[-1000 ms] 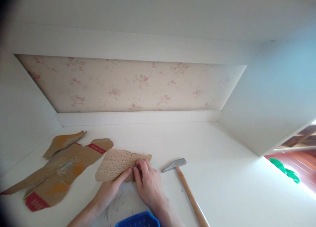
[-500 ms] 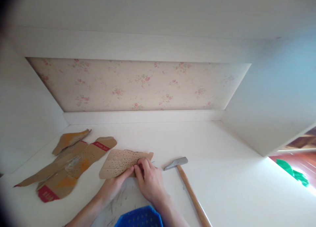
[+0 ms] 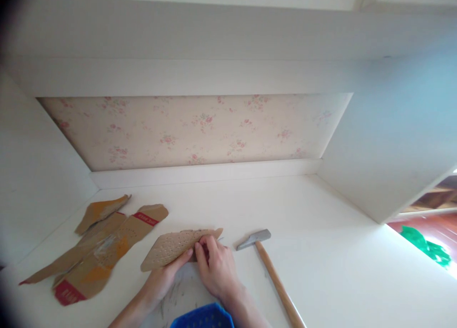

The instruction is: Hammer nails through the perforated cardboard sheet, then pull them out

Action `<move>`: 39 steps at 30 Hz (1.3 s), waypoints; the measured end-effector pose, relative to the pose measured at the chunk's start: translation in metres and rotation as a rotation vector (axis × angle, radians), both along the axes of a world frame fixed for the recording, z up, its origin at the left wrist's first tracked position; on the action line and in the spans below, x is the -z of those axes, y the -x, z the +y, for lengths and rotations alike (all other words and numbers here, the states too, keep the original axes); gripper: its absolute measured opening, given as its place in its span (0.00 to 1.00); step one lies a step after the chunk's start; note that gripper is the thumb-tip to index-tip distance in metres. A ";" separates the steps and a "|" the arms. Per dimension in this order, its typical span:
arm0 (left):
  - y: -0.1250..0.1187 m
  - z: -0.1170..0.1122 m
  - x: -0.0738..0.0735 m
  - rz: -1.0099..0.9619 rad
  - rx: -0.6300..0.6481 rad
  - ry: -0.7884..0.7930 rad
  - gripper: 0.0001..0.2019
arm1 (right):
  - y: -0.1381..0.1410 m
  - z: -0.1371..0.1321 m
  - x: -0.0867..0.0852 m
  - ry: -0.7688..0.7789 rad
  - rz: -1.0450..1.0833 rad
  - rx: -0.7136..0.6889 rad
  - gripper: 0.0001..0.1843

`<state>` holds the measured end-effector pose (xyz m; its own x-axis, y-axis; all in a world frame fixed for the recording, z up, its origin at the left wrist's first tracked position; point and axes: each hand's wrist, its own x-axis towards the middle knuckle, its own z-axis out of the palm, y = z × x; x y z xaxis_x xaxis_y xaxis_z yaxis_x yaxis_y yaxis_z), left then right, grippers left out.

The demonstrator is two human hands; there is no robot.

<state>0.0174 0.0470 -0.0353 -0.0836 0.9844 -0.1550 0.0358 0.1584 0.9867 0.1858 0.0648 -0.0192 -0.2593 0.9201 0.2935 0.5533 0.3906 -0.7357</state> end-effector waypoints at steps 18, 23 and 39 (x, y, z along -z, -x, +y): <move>0.001 0.001 -0.002 0.004 0.035 0.060 0.23 | -0.001 0.002 0.003 0.027 0.071 -0.059 0.08; 0.001 0.003 0.000 0.065 -0.091 0.057 0.21 | 0.001 0.001 0.010 0.009 0.059 -0.001 0.13; 0.004 0.009 -0.032 -0.377 -0.364 -0.111 0.19 | -0.053 0.002 -0.046 -0.060 -0.079 0.104 0.10</move>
<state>0.0133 0.0556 -0.0033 -0.3810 0.9144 -0.1370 -0.3619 -0.0111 0.9322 0.2385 0.0671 0.0265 -0.1878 0.9246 0.3315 0.6483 0.3703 -0.6653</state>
